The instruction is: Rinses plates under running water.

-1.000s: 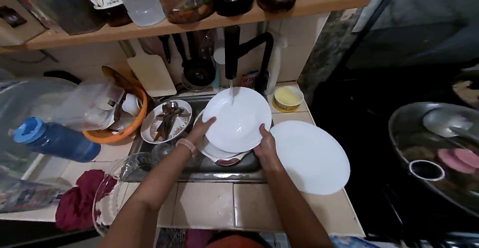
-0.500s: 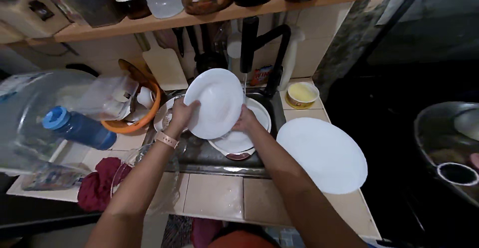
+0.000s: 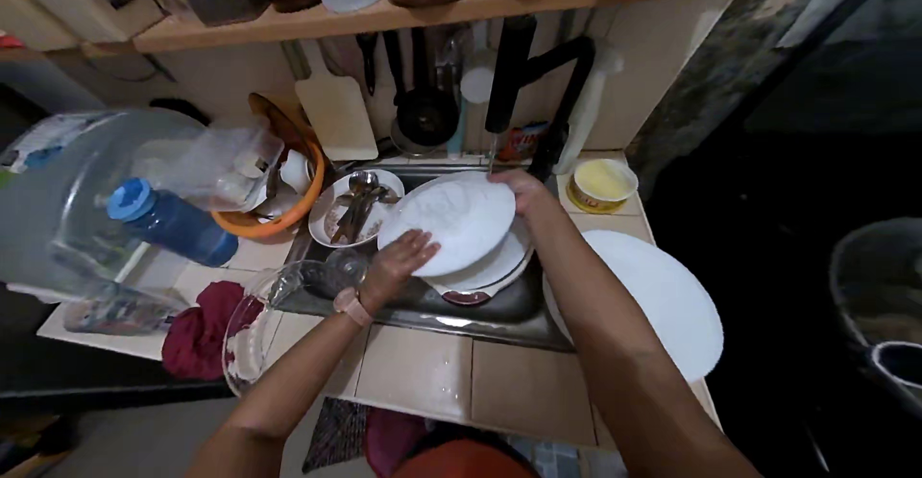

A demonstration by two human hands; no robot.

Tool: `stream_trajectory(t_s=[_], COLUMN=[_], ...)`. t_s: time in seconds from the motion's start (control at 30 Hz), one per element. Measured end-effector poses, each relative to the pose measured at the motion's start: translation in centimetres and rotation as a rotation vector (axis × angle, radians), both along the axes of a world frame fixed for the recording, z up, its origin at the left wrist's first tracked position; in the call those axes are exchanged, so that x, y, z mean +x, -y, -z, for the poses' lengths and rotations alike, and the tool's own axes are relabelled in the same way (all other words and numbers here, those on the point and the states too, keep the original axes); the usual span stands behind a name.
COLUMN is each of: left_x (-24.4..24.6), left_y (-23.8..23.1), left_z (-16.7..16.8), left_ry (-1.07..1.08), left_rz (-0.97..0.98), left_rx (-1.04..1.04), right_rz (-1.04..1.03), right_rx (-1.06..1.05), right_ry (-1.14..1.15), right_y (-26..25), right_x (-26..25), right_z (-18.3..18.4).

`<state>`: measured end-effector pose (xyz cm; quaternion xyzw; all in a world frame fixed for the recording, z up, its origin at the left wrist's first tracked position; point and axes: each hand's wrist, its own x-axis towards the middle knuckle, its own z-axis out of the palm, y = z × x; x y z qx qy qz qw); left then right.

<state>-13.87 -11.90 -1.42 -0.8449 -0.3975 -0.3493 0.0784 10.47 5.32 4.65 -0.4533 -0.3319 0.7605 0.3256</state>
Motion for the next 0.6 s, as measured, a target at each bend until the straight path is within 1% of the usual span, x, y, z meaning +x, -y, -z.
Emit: stream_trajectory(t_s=[0.07, 0.13, 0.23, 0.27, 0.33, 0.4, 0.47, 0.5, 0.6], left_x=[0.5, 1.0, 1.0, 1.2, 2.0, 3.4, 5.3, 6.5, 10.3], left_y=[-0.3, -1.0, -2.3, -2.7, -3.8, -5.1, -6.5, -7.1, -8.4], left_z=[0.6, 1.1, 1.2, 1.1, 0.4, -0.9, -2.4, -3.1, -4.6], left_ry=[-0.074, -0.119, -0.178, -0.161, -0.031, 0.107, 0.177, 0.185, 0.177], left_rz=[0.054, 0.103, 0.109, 0.077, -0.018, -0.111, -0.129, -0.091, 0.107], left_rx=[-0.016, -0.085, -0.344, -0.438, -0.589, -0.609, -0.576, -0.570, -0.589], right_rz=[0.007, 0.077, 0.190, 0.217, 0.274, 0.324, 0.370, 0.392, 0.404], right_rx=[-0.012, -0.004, 0.104, 0.168, 0.284, 0.367, 0.402, 0.409, 0.436], right_ry=[0.020, 0.034, 0.057, 0.078, 0.124, 0.169, 0.178, 0.177, 0.186], right_y=[0.4, 1.1, 2.2, 2.5, 3.2, 3.9, 4.8, 5.3, 6.5], right_x=[1.2, 2.0, 3.1, 3.3, 3.6, 3.6, 3.3, 3.0, 2.0], right_z=[-0.1, -0.4, -0.7, -0.6, -0.1, 0.4, 1.0, 1.2, 1.9])
